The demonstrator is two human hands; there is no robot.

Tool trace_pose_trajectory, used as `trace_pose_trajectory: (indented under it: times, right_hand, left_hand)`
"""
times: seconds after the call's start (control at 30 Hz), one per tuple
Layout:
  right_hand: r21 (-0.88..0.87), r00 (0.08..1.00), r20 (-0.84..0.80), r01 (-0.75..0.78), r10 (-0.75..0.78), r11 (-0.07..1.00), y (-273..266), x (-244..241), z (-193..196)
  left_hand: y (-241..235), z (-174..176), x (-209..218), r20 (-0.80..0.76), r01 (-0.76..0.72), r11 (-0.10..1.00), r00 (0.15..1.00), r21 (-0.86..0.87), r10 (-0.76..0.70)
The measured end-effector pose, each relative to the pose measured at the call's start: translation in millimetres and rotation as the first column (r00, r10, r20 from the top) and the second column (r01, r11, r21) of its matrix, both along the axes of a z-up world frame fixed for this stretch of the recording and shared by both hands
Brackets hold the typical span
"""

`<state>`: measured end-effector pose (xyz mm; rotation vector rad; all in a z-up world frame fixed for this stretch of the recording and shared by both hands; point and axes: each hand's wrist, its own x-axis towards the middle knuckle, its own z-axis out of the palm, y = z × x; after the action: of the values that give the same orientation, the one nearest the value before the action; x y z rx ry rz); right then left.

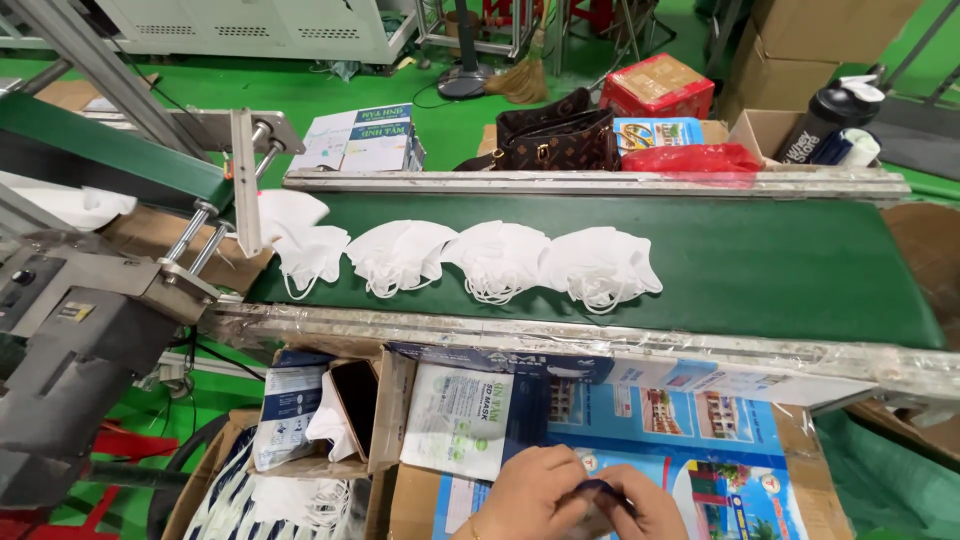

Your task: The person is packing white face masks into individual plastic sleeves and then placing them into cardboard boxes on a factory production line.

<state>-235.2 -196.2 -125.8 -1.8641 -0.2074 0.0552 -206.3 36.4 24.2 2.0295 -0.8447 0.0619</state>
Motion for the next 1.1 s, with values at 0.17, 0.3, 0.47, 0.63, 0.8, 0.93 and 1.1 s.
trace_pose_trajectory:
  times: [0.17, 0.3, 0.47, 0.63, 0.8, 0.93, 1.1]
  right_hand:
    - [-0.056, 0.981, -0.176, -0.087, 0.076, 0.995, -6, 2, 15]
    - [-0.364, 0.980, -0.154, -0.177, 0.129, 0.915, -59, 14, -24]
    - [0.420, 0.873, -0.156, 0.482, -0.462, 0.769, -84, 26, 32]
    - [0.253, 0.826, -0.179, 0.563, -0.534, 0.787, -91, 29, -45]
    - [-0.300, 0.803, 0.576, 0.382, -0.154, 0.874, -83, 29, -123]
    - [-0.340, 0.856, 0.505, 0.314, -0.110, 0.886, -74, 25, -94]
    - [-0.349, 0.885, 0.438, 0.330, -0.158, 0.877, -61, 23, -74]
  left_hand:
    - [1, -7, 2, 0.070, 0.086, 0.996, 0.994, 0.018, -0.087]
    - [-4, 13, 19, 0.026, 0.070, 0.996, 0.997, -0.061, -0.068]
    - [-20, 16, 89, 0.051, -0.367, 0.919, 0.925, -0.143, 0.377]
    - [-67, 20, 174, 0.361, -0.320, 0.947, 0.884, 0.006, 0.297]
    - [-97, -38, 262, 0.479, -0.470, 0.814, 0.832, 0.342, 0.280]
    - [-107, -13, 264, 0.261, -0.352, 0.793, 0.932, 0.496, 0.251]
    - [-140, -20, 258, 0.361, -0.408, 0.726, 0.903, 0.553, 0.232]
